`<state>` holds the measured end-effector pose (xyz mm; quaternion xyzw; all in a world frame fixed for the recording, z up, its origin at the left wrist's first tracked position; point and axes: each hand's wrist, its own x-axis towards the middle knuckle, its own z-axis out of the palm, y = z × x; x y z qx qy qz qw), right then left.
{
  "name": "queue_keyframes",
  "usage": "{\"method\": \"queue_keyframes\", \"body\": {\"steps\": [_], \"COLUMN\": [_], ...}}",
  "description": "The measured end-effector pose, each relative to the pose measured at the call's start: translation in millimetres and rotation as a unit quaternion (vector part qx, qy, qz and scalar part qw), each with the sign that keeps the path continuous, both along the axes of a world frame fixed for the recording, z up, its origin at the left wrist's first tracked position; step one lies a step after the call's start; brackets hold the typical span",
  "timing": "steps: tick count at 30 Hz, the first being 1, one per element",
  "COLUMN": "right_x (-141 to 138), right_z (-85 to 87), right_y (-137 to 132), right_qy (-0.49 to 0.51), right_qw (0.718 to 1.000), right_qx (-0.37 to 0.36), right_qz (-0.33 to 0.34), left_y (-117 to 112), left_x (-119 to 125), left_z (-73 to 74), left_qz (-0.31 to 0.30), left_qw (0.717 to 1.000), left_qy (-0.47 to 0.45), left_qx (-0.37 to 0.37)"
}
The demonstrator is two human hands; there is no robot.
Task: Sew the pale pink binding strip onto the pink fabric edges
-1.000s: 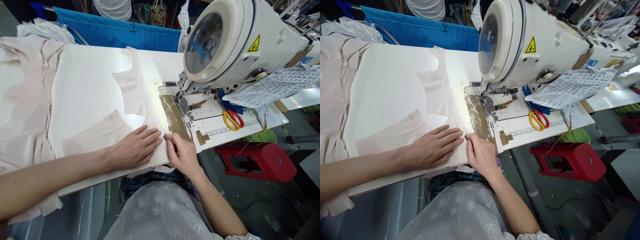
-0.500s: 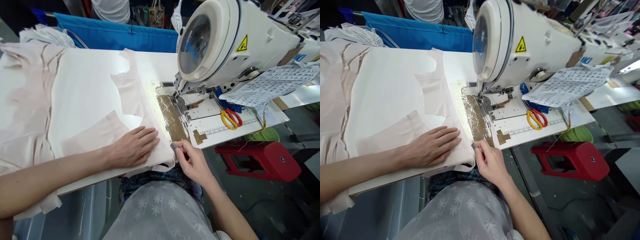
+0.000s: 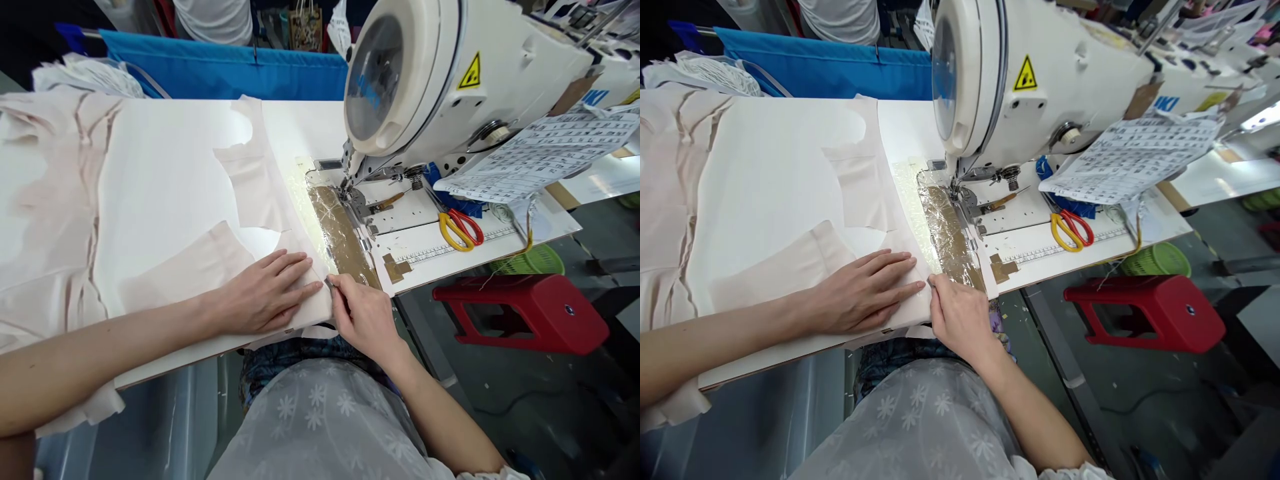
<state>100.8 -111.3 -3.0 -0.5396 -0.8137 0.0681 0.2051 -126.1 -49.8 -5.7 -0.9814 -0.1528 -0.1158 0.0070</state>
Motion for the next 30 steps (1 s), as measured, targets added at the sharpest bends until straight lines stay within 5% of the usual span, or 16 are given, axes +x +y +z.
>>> {"method": "queue_keyframes", "body": {"steps": [13, 25, 30], "right_x": [33.0, 38.4, 51.6], "right_z": [15.8, 22.6, 19.9], "right_y": [-15.2, -7.0, -4.8], "right_qy": [-0.013, -0.094, -0.023], "right_qw": [0.995, 0.982, 0.983], "right_qx": [-0.075, -0.1, -0.111], "right_qz": [0.058, 0.127, 0.147], "left_y": [-0.1, -11.4, -14.3], "left_x": [-2.2, 7.2, 7.6], "left_z": [-2.9, 19.2, 18.2], "left_qz": [0.011, 0.02, 0.035], "left_qw": [0.999, 0.993, 0.992], "left_qy": [0.025, 0.117, 0.121], "left_qx": [-0.017, -0.009, -0.015]}}
